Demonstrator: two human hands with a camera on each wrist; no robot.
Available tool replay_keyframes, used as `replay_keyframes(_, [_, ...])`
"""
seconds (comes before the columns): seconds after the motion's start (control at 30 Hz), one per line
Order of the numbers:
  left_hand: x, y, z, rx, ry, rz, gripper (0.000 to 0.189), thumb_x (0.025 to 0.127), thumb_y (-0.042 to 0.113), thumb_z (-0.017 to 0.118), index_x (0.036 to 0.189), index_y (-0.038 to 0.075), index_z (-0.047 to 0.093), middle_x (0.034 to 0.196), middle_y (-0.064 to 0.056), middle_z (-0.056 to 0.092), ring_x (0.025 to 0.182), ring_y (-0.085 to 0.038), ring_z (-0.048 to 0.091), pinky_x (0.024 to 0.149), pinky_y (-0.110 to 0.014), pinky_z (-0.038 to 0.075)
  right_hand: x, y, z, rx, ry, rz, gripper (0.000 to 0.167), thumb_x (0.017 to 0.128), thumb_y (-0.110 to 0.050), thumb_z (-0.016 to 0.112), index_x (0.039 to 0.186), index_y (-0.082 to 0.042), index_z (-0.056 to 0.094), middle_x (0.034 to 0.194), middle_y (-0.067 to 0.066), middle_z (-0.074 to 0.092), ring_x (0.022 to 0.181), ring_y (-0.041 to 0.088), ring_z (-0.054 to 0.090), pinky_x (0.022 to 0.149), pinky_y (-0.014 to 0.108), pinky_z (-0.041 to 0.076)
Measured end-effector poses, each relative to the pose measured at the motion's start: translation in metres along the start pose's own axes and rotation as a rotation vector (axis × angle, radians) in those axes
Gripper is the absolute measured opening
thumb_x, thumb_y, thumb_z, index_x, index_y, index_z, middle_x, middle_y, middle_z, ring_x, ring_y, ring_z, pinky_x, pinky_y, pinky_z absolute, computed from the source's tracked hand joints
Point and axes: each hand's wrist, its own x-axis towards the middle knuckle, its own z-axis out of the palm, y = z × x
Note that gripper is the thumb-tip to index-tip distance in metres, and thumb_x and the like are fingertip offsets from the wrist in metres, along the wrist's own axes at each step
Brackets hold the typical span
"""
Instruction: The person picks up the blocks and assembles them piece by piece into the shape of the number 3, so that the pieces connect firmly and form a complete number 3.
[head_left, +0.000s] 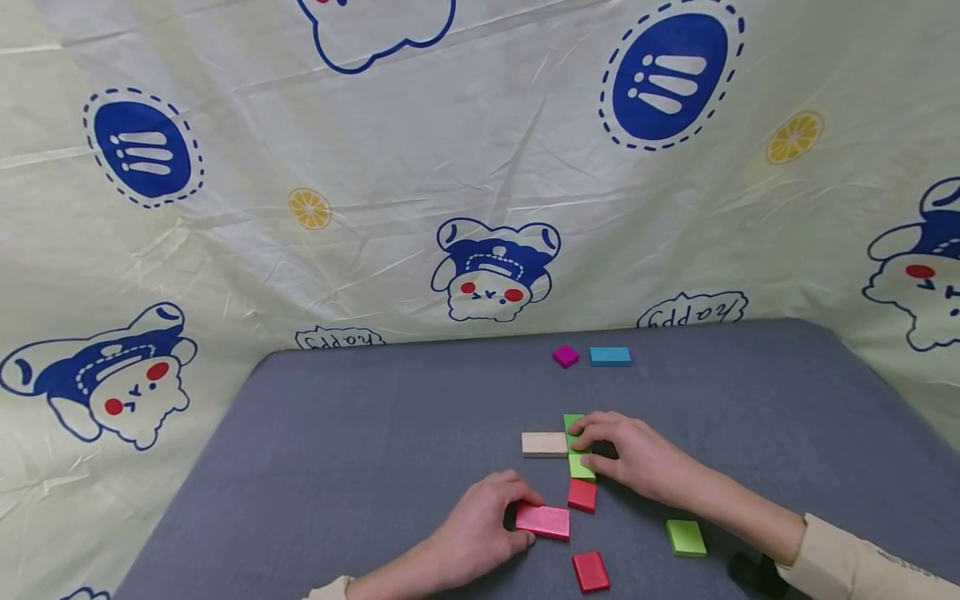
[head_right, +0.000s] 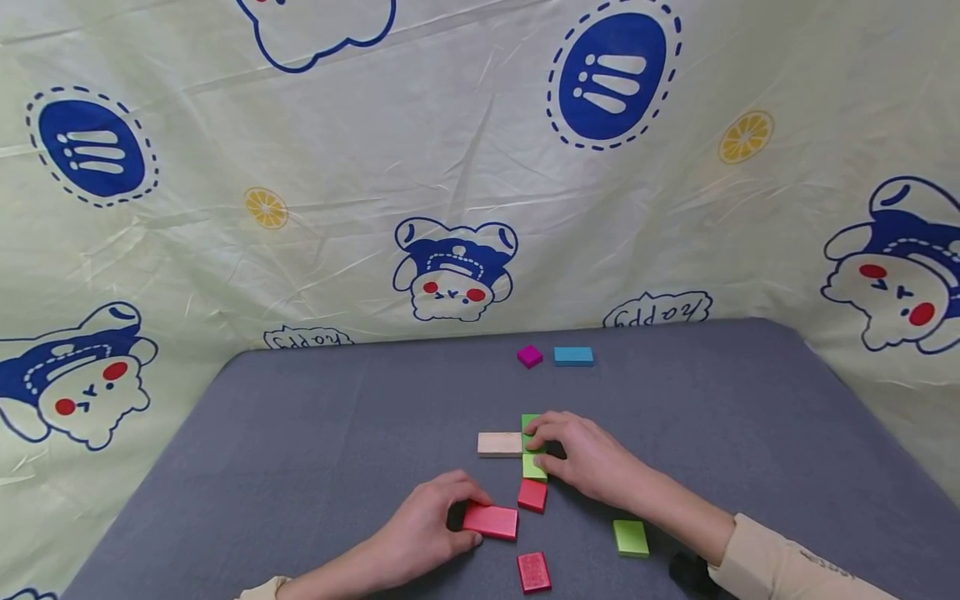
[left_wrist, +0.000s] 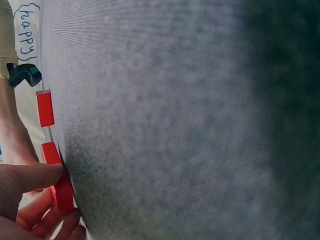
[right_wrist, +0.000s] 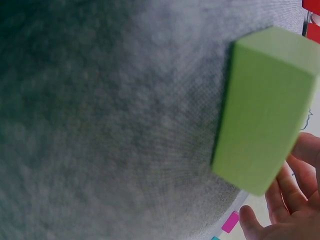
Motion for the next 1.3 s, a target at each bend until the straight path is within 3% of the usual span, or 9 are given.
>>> replay_keyframes(0.27, [0.0036,-0.0004,0.0021,0.036,-0.025,-0.047,0.026,0.081,0.012,0.080,0.106,0.018,0.073,0.092,0.020,0.056,0.088,0.002,0.047,0.077,-0.022,0.045,0.0007,0.0006,0.0001,0.001,-0.006,-0.001,0.018,0.089,-0.013,0.073,0.105,-0.020,0.073,0.124,-0.002,0.061,0.119,0.027,0.056,0.095,0.051,0.045])
replay_keyframes(0.93, [0.0042,0.0000,0.0044,0.048,0.002,-0.010,0.027,0.081,0.013,0.081,0.106,0.017,0.073,0.092,0.019,0.057,0.087,0.000,0.047,0.075,-0.021,0.044,-0.0003,0.0003,0.0002,0.006,-0.004,0.003,0.018,0.089,-0.014,0.073,0.106,-0.020,0.073,0.124,-0.003,0.061,0.120,0.027,0.055,0.095,0.050,0.045])
replay_keyframes(1.3, [0.0056,-0.0006,0.0049,0.019,-0.010,-0.035,0.029,0.081,0.016,0.081,0.108,0.018,0.073,0.093,0.020,0.057,0.088,0.000,0.047,0.075,-0.022,0.044,-0.0001,-0.0001,0.0001,0.008,-0.005,0.009,0.017,0.089,-0.014,0.072,0.105,-0.021,0.073,0.124,-0.004,0.061,0.120,0.027,0.055,0.095,0.050,0.045])
